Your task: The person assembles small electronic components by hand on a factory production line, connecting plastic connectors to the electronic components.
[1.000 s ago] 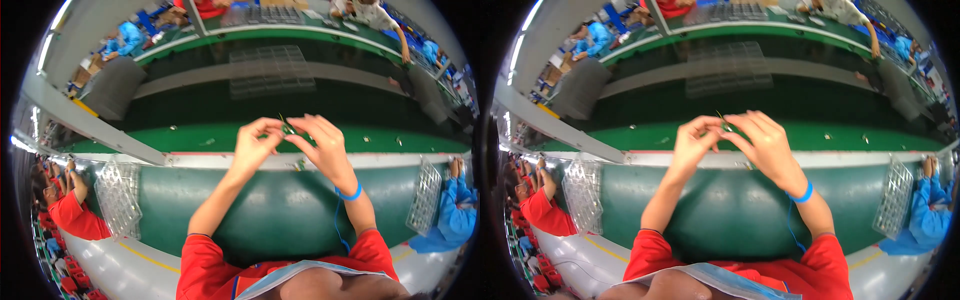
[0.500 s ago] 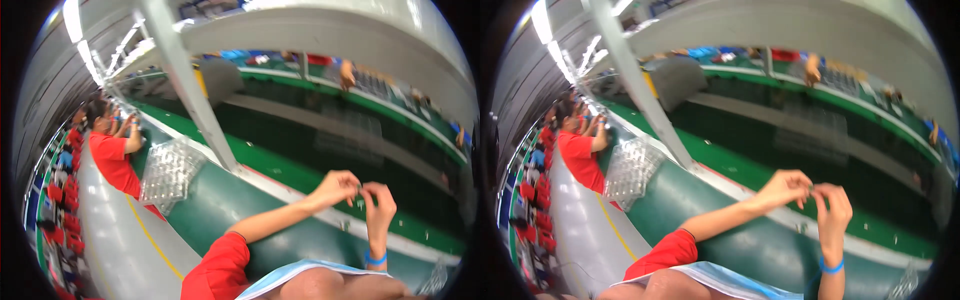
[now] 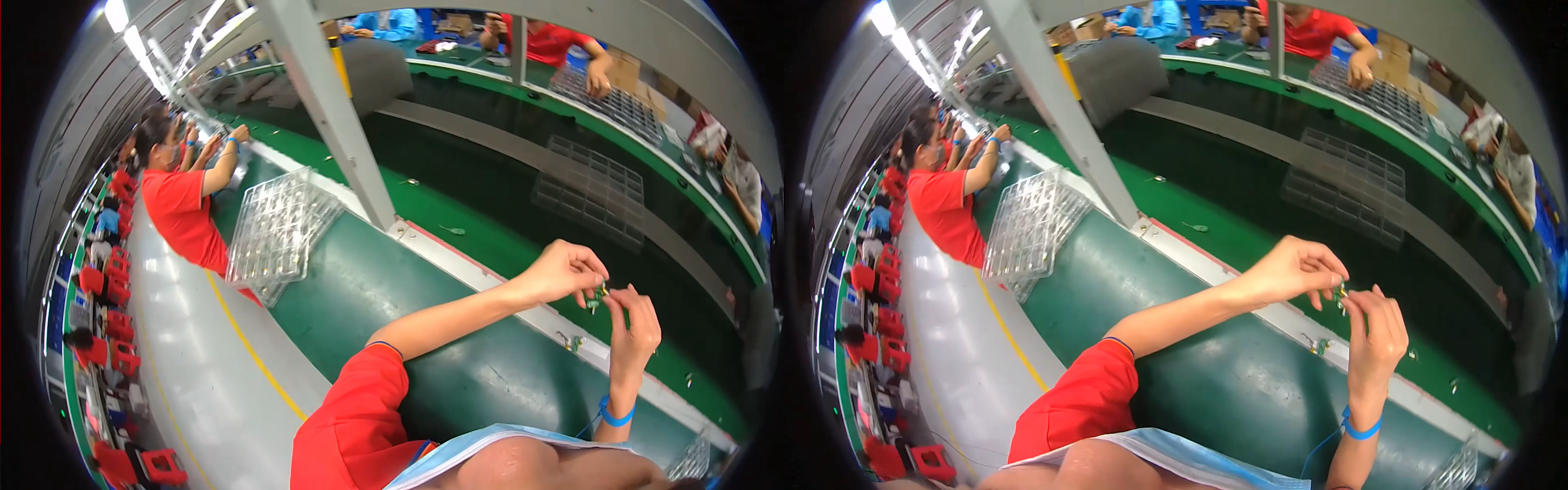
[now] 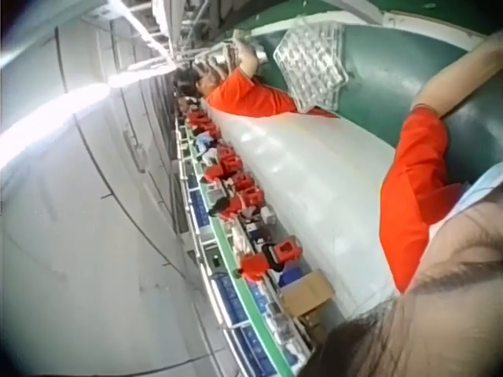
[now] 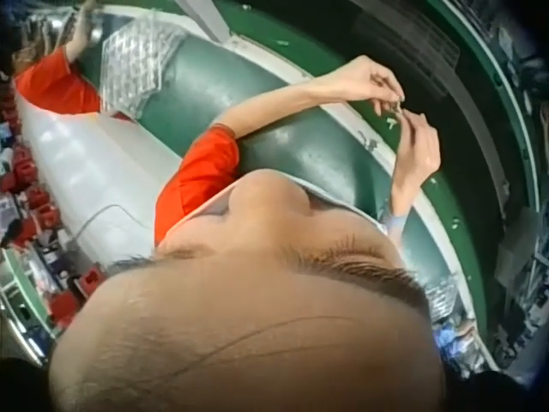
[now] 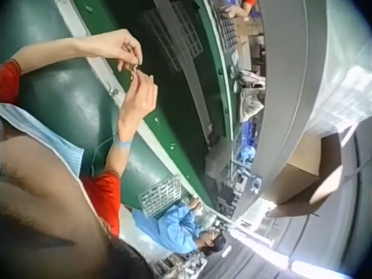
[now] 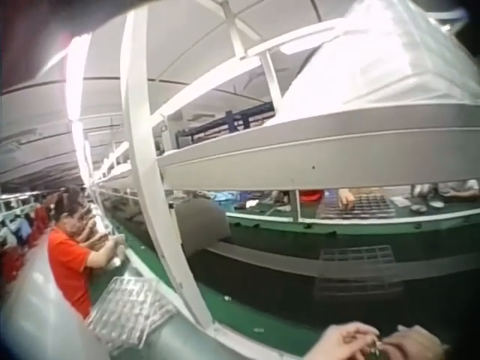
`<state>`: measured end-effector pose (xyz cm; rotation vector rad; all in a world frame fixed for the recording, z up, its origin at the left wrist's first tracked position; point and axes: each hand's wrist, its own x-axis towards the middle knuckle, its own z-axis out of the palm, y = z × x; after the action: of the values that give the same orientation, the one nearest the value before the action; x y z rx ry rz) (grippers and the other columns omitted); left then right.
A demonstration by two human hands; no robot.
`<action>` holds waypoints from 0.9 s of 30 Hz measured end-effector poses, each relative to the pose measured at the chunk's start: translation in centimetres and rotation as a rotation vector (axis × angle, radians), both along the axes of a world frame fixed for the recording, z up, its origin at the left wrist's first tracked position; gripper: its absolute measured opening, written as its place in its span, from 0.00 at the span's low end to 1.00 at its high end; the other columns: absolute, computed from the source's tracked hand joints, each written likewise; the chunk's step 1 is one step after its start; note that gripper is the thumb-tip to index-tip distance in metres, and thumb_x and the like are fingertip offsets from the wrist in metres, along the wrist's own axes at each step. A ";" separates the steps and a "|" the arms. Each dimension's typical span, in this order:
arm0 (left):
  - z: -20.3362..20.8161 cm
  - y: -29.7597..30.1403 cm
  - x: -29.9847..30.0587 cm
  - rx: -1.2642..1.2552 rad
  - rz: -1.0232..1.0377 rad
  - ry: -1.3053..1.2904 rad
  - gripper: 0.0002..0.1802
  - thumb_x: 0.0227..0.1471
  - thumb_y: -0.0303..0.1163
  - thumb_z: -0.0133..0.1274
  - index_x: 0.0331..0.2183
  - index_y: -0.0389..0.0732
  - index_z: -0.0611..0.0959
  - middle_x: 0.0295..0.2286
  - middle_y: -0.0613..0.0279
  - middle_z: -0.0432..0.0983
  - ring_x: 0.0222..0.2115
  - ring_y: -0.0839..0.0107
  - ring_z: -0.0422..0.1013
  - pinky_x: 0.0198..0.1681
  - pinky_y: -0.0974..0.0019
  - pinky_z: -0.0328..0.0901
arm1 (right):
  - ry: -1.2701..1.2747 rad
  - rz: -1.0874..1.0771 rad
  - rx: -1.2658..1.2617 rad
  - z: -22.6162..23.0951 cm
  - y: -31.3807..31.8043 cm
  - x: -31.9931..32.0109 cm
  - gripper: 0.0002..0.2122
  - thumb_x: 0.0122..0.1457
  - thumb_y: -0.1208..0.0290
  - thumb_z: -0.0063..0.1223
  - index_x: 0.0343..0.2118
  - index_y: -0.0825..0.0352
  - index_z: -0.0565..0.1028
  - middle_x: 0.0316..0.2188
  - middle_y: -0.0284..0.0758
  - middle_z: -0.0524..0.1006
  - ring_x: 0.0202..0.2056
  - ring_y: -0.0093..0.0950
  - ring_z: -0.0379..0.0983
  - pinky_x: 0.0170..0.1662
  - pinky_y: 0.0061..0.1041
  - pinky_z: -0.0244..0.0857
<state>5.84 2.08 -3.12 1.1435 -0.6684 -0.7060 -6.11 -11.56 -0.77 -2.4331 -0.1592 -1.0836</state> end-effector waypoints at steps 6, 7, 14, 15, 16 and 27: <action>0.7 1.1 0.7 0.128 0.052 0.030 0.11 0.54 0.25 0.54 0.38 0.29 0.81 0.28 0.54 0.79 0.28 0.71 0.77 0.33 0.70 0.73 | -0.055 0.023 -0.113 0.1 0.1 1.4 0.07 0.44 0.85 0.60 0.27 0.71 0.74 0.26 0.38 0.75 0.29 0.36 0.72 0.41 0.33 0.73; 0.7 0.8 0.8 0.129 0.086 -0.016 0.10 0.53 0.25 0.54 0.38 0.29 0.81 0.28 0.55 0.79 0.28 0.71 0.77 0.34 0.70 0.73 | -0.075 0.026 -0.127 -0.1 -0.2 1.6 0.08 0.44 0.85 0.61 0.27 0.71 0.74 0.26 0.38 0.75 0.29 0.36 0.72 0.41 0.33 0.73; 0.6 0.1 -0.9 0.110 0.259 -0.250 0.07 0.52 0.21 0.55 0.36 0.31 0.82 0.28 0.60 0.80 0.27 0.75 0.77 0.32 0.75 0.71 | 0.000 0.014 -0.057 -0.4 0.1 0.7 0.09 0.44 0.84 0.61 0.29 0.70 0.74 0.27 0.37 0.75 0.29 0.35 0.71 0.32 0.29 0.69; 0.5 -0.1 -1.1 0.112 0.289 -0.275 0.07 0.53 0.22 0.55 0.36 0.31 0.82 0.28 0.60 0.80 0.28 0.75 0.77 0.32 0.75 0.71 | 0.008 -0.004 -0.051 -0.6 0.1 0.6 0.09 0.44 0.84 0.61 0.29 0.70 0.74 0.27 0.37 0.75 0.29 0.35 0.71 0.32 0.29 0.69; 0.4 -0.2 -1.3 0.113 0.323 -0.301 0.07 0.53 0.23 0.56 0.36 0.32 0.82 0.29 0.60 0.80 0.29 0.75 0.78 0.32 0.75 0.71 | -0.004 0.002 0.003 -0.7 0.0 0.6 0.08 0.45 0.84 0.61 0.29 0.70 0.75 0.27 0.37 0.75 0.28 0.34 0.71 0.30 0.27 0.68; 1.7 0.6 -3.4 0.023 0.283 -0.174 0.11 0.54 0.24 0.54 0.41 0.31 0.81 0.34 0.54 0.79 0.33 0.67 0.78 0.40 0.69 0.72 | 0.143 0.027 0.663 -0.6 0.8 -0.3 0.05 0.53 0.75 0.61 0.30 0.72 0.77 0.25 0.34 0.77 0.29 0.21 0.73 0.32 0.20 0.67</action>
<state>2.48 2.65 -1.44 1.3000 -0.6284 -0.3779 -6.40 -10.74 -1.40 -1.8865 0.1875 -0.7820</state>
